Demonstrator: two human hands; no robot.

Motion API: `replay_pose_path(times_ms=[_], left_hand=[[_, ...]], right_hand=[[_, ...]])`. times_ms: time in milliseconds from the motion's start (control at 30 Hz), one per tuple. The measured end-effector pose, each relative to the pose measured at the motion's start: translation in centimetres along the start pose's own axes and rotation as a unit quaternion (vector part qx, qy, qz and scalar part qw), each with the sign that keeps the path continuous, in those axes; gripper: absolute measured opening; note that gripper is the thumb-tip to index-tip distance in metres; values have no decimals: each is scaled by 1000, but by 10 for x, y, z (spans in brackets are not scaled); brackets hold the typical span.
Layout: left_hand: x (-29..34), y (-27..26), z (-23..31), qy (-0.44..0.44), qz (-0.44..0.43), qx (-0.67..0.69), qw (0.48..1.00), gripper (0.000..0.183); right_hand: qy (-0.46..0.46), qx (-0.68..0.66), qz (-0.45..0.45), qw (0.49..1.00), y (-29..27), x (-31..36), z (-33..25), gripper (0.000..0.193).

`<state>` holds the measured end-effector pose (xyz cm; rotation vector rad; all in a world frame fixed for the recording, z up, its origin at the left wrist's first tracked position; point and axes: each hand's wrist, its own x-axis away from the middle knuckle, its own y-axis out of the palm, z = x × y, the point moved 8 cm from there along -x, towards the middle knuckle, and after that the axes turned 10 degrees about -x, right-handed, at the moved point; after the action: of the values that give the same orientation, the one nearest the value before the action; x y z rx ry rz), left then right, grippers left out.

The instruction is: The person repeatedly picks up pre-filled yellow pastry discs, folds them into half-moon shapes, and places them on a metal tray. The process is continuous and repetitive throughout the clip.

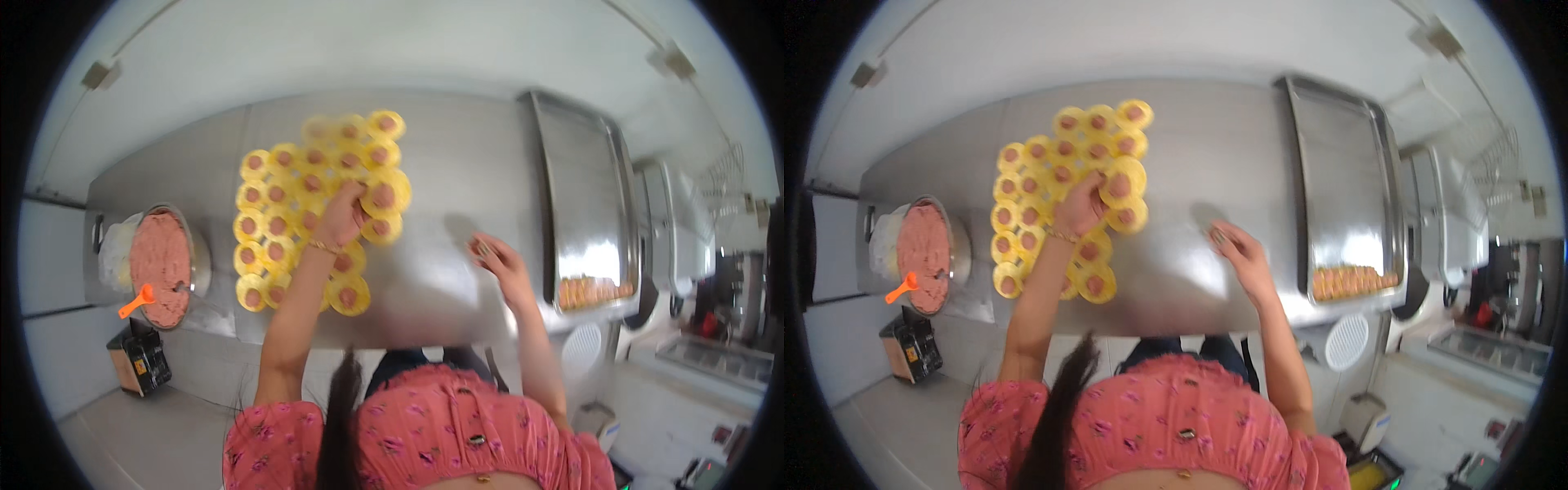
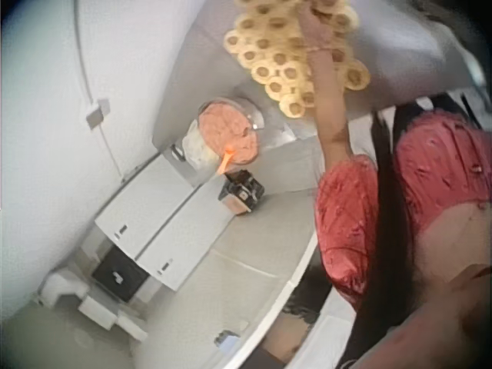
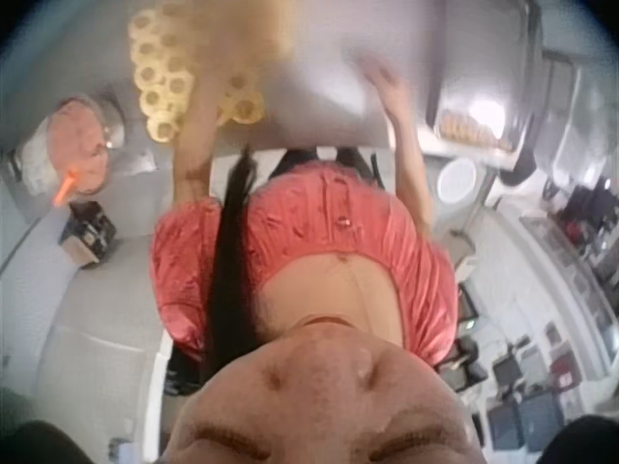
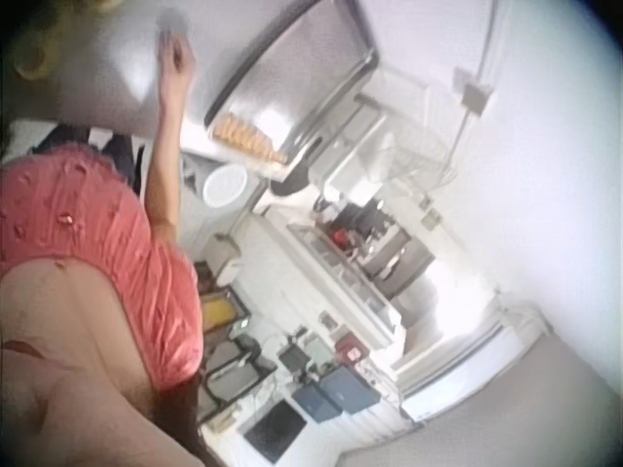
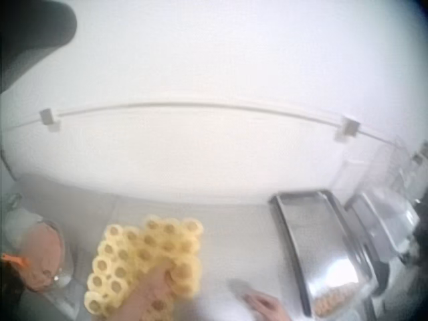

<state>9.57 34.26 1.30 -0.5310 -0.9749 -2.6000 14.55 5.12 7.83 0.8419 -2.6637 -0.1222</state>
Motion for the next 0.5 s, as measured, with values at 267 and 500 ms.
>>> replay_pose_path(times_ms=[267, 500], left_hand=[[64, 109, -193, -143, -50, -209, 966, 28], [72, 127, -243, -95, 7, -278, 956, 35]], right_hand=[[127, -121, 123, 977, -58, 51, 106, 22], [85, -40, 164, 982, -110, 75, 144, 18]])
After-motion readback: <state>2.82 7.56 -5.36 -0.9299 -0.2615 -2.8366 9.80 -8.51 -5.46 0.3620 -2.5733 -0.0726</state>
